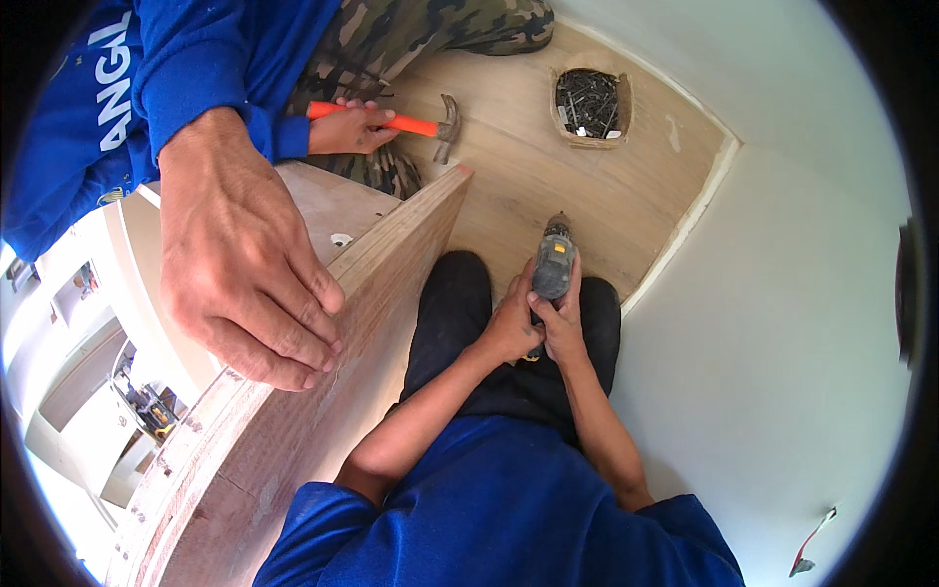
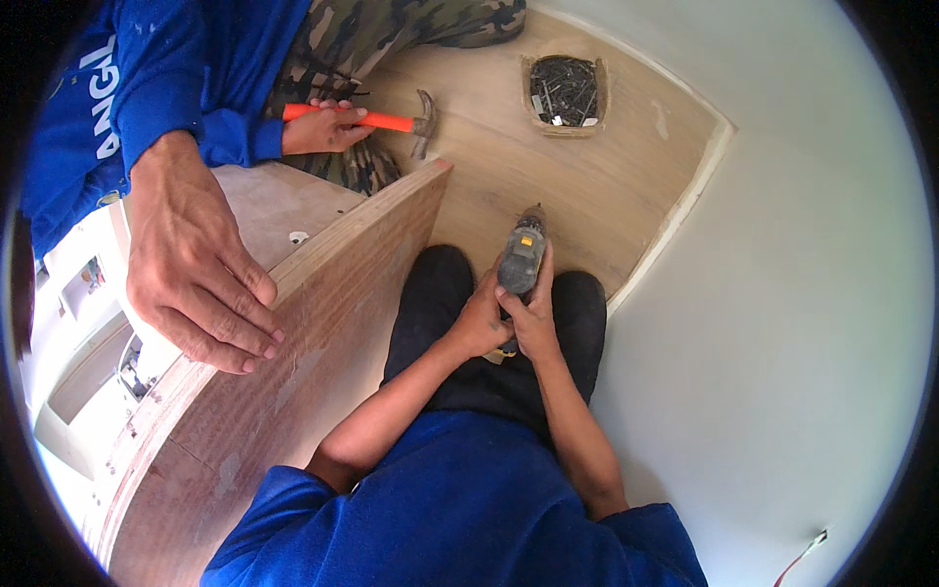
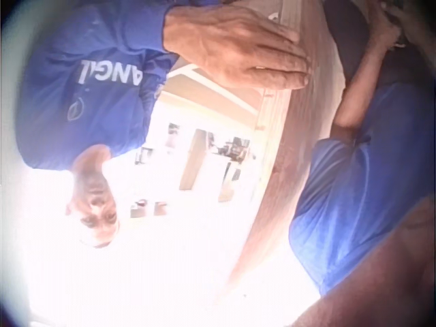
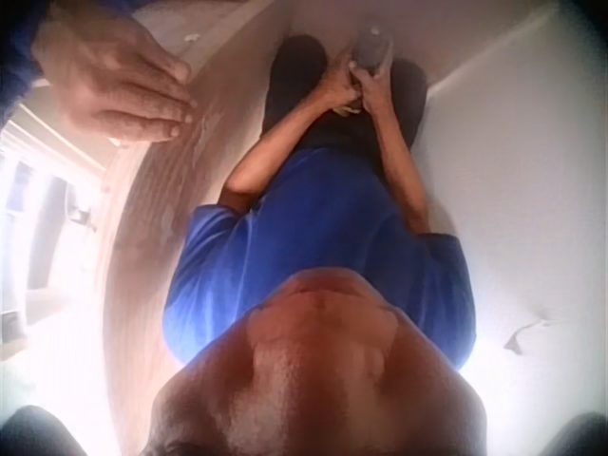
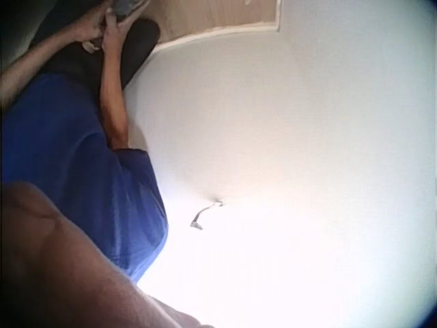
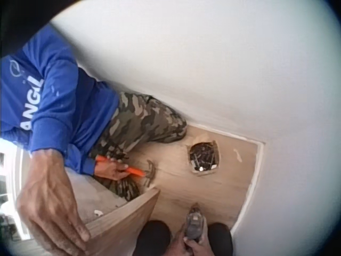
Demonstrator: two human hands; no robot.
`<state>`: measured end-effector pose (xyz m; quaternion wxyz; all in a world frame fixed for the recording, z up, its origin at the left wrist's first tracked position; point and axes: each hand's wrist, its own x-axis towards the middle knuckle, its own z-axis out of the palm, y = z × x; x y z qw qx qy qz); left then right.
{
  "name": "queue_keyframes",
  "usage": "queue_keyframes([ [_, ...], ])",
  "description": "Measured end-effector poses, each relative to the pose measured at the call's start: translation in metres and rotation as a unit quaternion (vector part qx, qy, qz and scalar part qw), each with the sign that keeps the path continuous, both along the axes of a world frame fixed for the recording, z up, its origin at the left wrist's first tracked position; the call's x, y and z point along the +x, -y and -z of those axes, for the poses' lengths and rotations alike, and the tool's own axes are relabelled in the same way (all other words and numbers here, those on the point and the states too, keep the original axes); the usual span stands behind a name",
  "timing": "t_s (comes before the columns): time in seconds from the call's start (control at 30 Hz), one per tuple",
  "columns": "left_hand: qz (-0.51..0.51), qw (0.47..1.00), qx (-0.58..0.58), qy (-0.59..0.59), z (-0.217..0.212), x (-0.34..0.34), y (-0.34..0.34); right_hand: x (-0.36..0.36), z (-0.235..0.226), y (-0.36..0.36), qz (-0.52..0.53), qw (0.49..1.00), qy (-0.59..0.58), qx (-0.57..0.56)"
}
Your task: The person uses a cordless drill to fasten wooden planks into a shelving unit while two others assist by holding the pieces in place. The person positions the planks, drills screws, and occasionally uses a hammer to adjust the fit.
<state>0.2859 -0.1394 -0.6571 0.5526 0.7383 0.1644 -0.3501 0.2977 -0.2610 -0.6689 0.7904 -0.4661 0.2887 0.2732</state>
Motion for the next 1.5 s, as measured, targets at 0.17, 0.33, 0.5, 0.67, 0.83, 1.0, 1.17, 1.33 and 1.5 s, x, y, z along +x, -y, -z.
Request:
queue_keyframes([
  [0.17, -0.031, 0.999, 0.014, -0.001, -0.006, -0.001, 0.006, -0.009, 0.015, 0.013, -0.082, 0.995, -0.020, -0.048],
  [0.33, -0.064, 0.997, 0.044, 0.030, 0.009, -0.013, 0.012, 0.005, -0.003, 0.013, -0.134, 0.988, 0.008, -0.083],
  [0.5, -0.219, 0.975, 0.018, -0.038, 0.009, -0.013, -0.003, 0.080, -0.035, 0.055, -0.507, 0.783, 0.194, -0.302],
  [0.67, -0.220, 0.974, 0.010, -0.043, 0.016, -0.006, -0.006, 0.142, -0.102, -0.040, -0.339, 0.849, 0.387, -0.123],
  [0.83, -0.198, 0.979, -0.019, -0.039, -0.018, 0.011, -0.019, 0.138, -0.127, -0.115, -0.340, 0.788, 0.508, -0.077],
  [1.0, -0.141, 0.990, -0.010, 0.006, -0.040, 0.031, -0.013, 0.137, -0.119, -0.106, -0.324, 0.800, 0.502, -0.056],
  [1.17, -0.082, 0.995, -0.005, 0.047, -0.073, 0.049, -0.022, 0.147, -0.145, -0.100, -0.336, 0.780, 0.524, -0.069],
  [1.33, -0.020, 0.995, 0.007, 0.094, -0.103, 0.064, -0.027, 0.159, -0.211, -0.117, -0.265, 0.746, 0.610, 0.039],
  [1.5, 0.008, 0.999, -0.003, 0.031, -0.099, 0.080, -0.028, 0.140, -0.192, -0.141, -0.256, 0.746, 0.611, 0.071],
])
